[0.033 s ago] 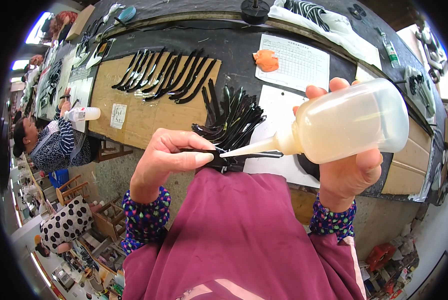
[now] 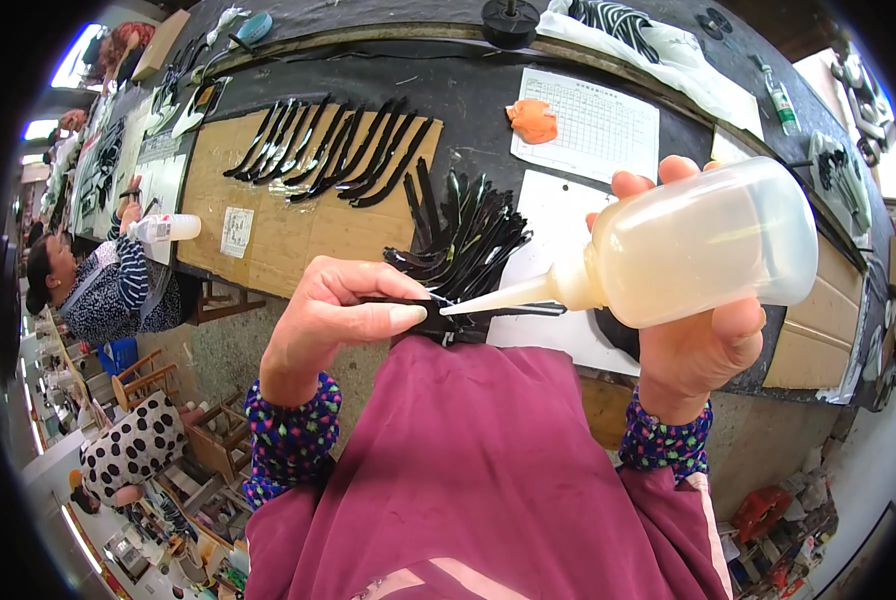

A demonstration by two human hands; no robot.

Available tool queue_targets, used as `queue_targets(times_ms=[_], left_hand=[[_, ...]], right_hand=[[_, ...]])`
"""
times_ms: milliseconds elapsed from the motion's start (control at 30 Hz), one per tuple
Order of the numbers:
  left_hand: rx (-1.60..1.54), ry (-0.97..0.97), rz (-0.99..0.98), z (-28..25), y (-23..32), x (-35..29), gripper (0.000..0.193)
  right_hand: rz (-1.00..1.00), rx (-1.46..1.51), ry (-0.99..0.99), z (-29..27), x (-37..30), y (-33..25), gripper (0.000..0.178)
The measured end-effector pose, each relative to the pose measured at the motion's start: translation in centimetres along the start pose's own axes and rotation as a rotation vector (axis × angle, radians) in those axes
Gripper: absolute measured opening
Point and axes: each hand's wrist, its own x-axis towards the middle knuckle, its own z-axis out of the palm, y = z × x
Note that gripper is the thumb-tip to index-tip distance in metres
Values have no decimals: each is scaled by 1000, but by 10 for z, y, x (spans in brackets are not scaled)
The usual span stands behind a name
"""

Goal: Applying glue to black shoe strap components using a squeeze bottle on a workbench.

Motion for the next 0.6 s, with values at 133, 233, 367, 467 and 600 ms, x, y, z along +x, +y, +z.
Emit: queue_targets(times_ms=[133,233,367,467,600], left_hand=[[-2,14,-1,-1,-2,0,13],[-12,21,-6,-1,-4,0,13],[-53,19,-13,-1,-1,-2,14],[-28,24,-9,-2,-1,-1,14],[-25,46,14,-3,-1,1,14]], right_hand=[[-5,3,6,-1,-1,-1,92],[-7,-5,7,-2,-1,-1,92],[-8,-10,10,-3,-2,-1,92],[-6,-1,0,-4,-2,-1,93],[-7,1,15,-4,-2,-1,93]])
